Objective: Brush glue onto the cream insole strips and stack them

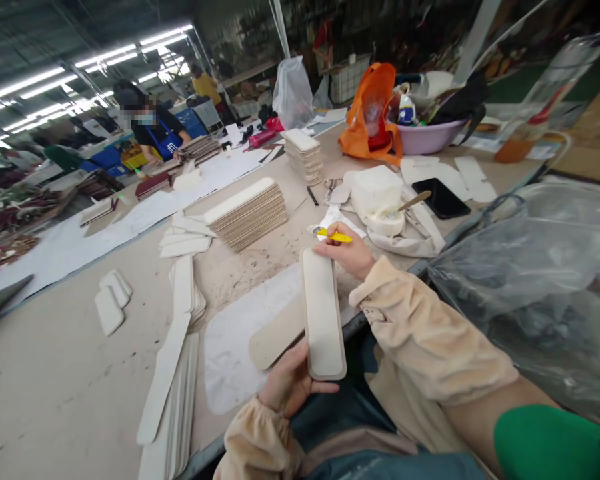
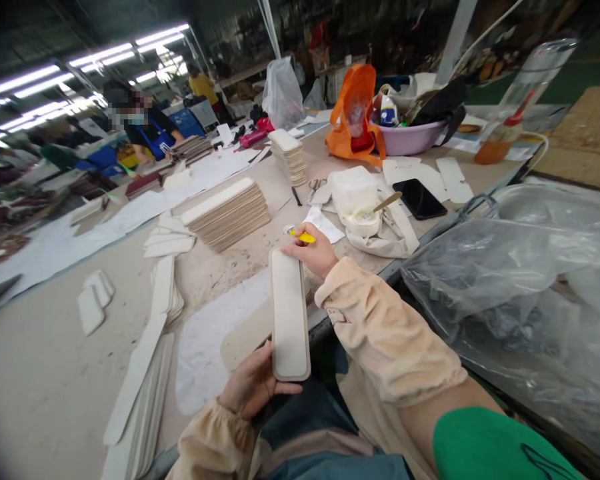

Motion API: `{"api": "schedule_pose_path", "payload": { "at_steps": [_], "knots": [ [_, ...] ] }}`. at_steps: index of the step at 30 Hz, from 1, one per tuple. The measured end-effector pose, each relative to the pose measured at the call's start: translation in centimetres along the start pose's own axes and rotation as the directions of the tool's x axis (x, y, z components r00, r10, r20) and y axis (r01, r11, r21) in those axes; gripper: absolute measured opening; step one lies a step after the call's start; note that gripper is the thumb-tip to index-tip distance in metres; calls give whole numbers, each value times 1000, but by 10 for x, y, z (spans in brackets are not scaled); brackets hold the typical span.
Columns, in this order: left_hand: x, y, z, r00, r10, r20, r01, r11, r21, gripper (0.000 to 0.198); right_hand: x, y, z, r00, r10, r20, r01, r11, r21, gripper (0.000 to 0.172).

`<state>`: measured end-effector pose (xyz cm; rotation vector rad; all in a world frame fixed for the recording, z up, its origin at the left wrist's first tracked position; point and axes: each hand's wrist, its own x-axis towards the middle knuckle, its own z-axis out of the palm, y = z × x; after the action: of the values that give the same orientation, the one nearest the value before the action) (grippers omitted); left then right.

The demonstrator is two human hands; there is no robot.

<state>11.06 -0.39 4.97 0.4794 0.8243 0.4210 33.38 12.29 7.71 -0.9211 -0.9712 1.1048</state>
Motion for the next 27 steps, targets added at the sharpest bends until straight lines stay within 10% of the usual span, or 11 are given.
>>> {"api": "schedule_pose_path", "payload": {
  "at_steps": [20, 27],
  "knots": [
    [-1, -23, 3, 987, 101, -126, -82, 986, 147, 47, -3, 1, 5, 998, -63, -3, 62, 994, -85, 44],
    [-4, -19, -28, 952, 241, -190, -193, 952, 237, 58, -6, 2, -1, 987, -151, -57, 132, 957, -257, 37]
  ]
}}
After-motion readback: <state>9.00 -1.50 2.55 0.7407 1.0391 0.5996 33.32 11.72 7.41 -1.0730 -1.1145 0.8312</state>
